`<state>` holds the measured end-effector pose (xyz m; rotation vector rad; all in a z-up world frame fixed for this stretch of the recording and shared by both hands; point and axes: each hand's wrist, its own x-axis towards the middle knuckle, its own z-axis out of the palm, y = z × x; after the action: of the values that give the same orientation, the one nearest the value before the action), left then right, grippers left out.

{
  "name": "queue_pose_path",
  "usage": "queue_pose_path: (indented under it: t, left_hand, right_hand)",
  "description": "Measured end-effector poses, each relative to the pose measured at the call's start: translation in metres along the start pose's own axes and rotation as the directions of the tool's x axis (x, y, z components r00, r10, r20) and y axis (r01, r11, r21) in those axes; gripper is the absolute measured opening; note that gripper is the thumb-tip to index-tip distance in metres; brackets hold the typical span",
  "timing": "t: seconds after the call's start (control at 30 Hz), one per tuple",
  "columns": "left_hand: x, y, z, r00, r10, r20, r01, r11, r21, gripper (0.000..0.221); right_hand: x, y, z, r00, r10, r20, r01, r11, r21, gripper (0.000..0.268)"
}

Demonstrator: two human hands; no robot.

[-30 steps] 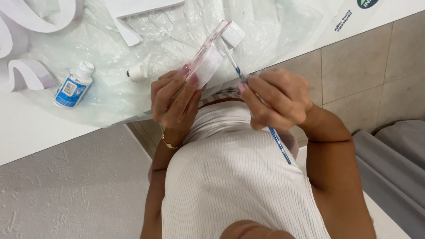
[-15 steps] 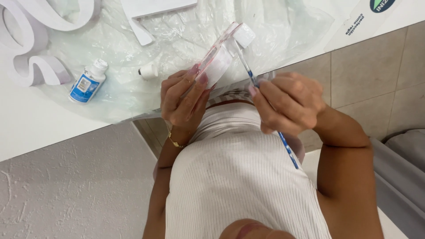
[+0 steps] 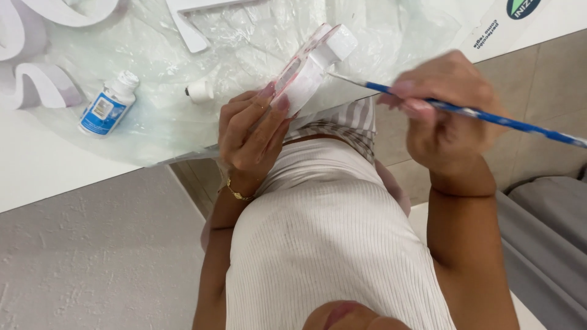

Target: Painting large white decorative foam letters with white paint using a brush.

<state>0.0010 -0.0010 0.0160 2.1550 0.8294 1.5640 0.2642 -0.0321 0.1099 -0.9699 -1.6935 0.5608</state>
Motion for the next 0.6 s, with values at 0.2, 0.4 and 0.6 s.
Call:
queue_pose_path:
  t: [0.2,0.4,0.6]
  left_hand:
    - [0.0,-0.001,0.002,0.999,0.026,-0.04,-0.026,1.0,0.013,0.024]
    - [-0.001,0.0,0.005,0.999,0.005,-0.054,-0.004,1.0,0.025,0.026]
    - [-0.001,-0.002,0.01,0.993,0.04,-0.106,-0.031,0.996,0.087,0.035]
  right_hand:
    - [0.032,-0.007,0.014,0.946,0.031,0.322,0.014,0.99,-0.139,0.048]
    - [0.0,0.006,-0.002,0.922,-0.224,0.315,0.348,0.835,-0.426,0.019]
    - [0.006,-0.006,0.005,0.917,-0.316,0.243,0.396,0.789,-0.469,0.018]
